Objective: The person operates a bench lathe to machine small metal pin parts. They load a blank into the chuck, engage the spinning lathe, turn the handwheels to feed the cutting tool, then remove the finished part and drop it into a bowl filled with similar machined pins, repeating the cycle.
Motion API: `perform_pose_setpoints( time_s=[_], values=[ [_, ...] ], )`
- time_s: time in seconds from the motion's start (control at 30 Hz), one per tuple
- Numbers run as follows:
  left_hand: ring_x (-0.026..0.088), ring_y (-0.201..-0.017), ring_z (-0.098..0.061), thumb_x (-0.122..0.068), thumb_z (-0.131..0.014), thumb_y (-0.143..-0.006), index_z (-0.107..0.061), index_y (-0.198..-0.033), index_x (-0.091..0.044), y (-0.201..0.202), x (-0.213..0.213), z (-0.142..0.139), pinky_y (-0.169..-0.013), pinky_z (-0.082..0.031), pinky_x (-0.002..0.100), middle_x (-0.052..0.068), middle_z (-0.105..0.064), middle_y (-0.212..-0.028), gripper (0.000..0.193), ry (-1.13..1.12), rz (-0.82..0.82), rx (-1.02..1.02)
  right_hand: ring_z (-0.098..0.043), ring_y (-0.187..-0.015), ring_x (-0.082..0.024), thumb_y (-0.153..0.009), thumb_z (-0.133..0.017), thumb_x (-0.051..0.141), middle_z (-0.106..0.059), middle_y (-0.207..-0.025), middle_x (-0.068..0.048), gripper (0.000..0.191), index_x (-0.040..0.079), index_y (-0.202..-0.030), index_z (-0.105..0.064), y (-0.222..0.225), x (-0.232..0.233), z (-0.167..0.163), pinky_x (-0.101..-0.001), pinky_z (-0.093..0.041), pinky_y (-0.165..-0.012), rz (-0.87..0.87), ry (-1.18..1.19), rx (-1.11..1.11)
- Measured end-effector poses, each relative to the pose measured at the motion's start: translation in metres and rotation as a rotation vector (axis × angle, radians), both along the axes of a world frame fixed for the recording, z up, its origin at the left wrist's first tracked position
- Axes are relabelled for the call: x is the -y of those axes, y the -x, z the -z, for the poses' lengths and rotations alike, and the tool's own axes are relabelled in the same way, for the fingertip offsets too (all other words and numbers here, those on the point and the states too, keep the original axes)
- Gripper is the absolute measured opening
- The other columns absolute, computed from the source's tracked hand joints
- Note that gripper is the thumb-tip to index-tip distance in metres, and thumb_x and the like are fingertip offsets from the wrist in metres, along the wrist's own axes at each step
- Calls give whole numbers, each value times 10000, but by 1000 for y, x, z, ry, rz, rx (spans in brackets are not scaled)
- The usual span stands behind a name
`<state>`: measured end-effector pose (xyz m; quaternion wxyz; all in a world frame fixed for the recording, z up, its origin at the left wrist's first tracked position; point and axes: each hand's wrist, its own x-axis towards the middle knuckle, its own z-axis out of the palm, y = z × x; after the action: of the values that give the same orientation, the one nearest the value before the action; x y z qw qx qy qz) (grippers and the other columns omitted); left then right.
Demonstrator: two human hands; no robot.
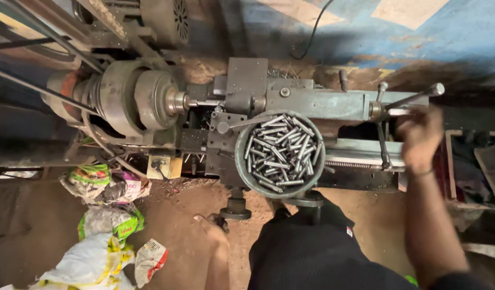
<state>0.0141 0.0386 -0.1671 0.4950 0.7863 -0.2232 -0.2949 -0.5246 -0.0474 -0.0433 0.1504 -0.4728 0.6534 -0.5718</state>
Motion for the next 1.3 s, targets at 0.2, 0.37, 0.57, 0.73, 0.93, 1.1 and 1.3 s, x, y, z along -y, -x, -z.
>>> perform_pose_setpoints(
  time_s=[0.2,0.37,0.57,0.73,0.93,1.1,1.3],
  values=[
    [221,-835,-658,-432,-609,-980,-654,-1082,29,11,11,2,-758,-527,365,106,-693,-953,474,46,72,73,-605,-592,-365,-1030,-698,457,-585,-639,-179,513,13,-773,-698,-27,-28,68,-459,-484,-605,113,-609,-525],
    [205,-859,-667,-331,-631,-1028,-647,-1085,39,9,38,-65,-782,-540,376,92,-693,-992,375,311,114,335,-604,-951,-394,-955,-769,257,-630,-1003,-219,287,14,-1082,-684,-15,39,69,-508,-495,-837,2,-238,-473],
    [314,-1088,-615,-162,-795,-938,-665,-987,-83,51,83,-180,-935,-518,446,103,-667,-1104,161,623,696,845,-555,-1209,-320,-970,-816,25,-511,-1400,-210,748,50,-1569,-368,40,114,29,-461,-525,-1014,134,317,-305],
    [343,-1107,-481,-342,-865,-836,-755,-1054,-76,125,114,-231,-931,-420,489,145,-542,-1156,362,332,933,832,-631,-1186,-220,-984,-607,-126,-602,-1347,-126,525,72,-1454,-482,37,92,23,-385,-588,-1063,134,192,14],
    [363,-1115,-438,-391,-834,-812,-786,-1002,-109,159,130,-245,-929,-323,532,147,-537,-1130,343,16,969,761,-715,-1230,-288,-803,-521,-172,-719,-1346,-156,633,71,-1358,-706,17,59,41,-377,-558,-1031,-178,-233,-315],
    [265,-1058,-681,-214,-783,-908,-723,-1014,-38,154,127,-247,-939,-545,461,117,-712,-1094,214,406,948,344,-654,-1313,-393,-888,-683,-102,-615,-1481,-233,480,12,-1355,-686,7,56,42,-437,-547,-1101,-171,48,-608],
    [164,-779,-764,-39,-612,-993,-654,-1019,12,96,188,-266,-654,-647,274,129,-765,-936,71,424,738,-124,-655,-1304,-357,-900,-724,-42,-612,-1464,-241,454,20,-1347,-670,2,56,43,-414,-550,-1081,-195,77,-453]
  ],
)
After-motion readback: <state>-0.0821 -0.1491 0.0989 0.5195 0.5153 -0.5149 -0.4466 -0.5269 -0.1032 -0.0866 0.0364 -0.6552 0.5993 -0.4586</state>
